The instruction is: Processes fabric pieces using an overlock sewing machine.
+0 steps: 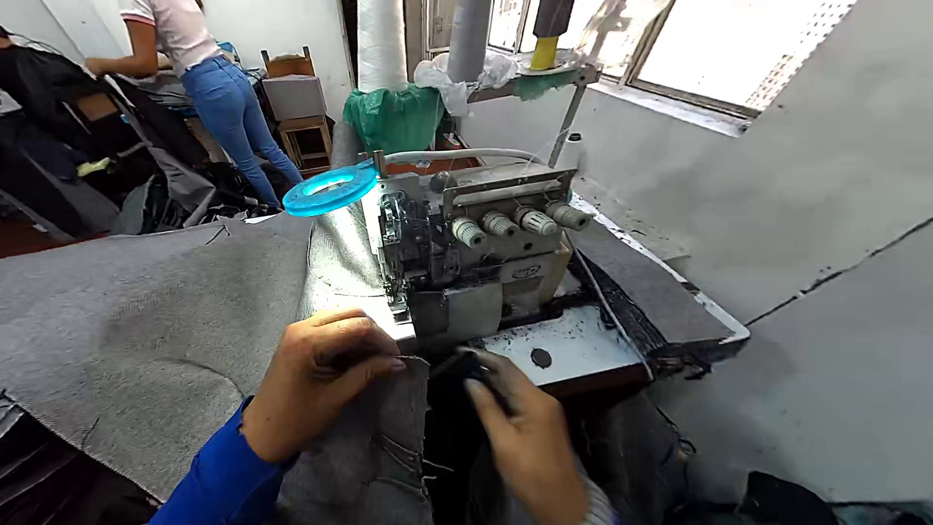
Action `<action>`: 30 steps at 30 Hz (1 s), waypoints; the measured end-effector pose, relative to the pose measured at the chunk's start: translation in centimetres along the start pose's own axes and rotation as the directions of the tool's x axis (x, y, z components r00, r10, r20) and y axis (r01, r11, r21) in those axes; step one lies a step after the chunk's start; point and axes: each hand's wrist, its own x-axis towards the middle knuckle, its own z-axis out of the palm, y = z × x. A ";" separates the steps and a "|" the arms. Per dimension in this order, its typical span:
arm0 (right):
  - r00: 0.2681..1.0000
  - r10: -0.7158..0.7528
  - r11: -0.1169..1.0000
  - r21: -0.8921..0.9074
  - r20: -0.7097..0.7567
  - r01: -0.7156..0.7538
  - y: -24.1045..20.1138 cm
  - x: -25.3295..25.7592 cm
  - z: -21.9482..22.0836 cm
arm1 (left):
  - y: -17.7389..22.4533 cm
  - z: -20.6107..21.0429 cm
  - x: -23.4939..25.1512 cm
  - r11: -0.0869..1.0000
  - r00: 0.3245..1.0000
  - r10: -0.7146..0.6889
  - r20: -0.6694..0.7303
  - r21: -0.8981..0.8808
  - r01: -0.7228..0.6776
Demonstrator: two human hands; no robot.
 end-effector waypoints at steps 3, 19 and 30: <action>0.998 -0.045 0.962 0.271 0.042 0.032 -1.4 2.1 3.7 | 0.2 -0.2 -0.2 0.999 0.999 -0.031 -0.013 0.022 0.031; 0.864 0.289 0.868 0.266 0.413 -0.418 -1.4 -3.3 7.3 | -3.1 1.0 0.2 0.909 0.996 -0.006 -0.085 0.414 0.040; 0.861 0.233 0.730 0.503 0.452 -0.462 -0.3 -2.2 4.7 | 1.8 4.2 0.1 0.674 0.992 -0.123 -0.024 0.732 0.101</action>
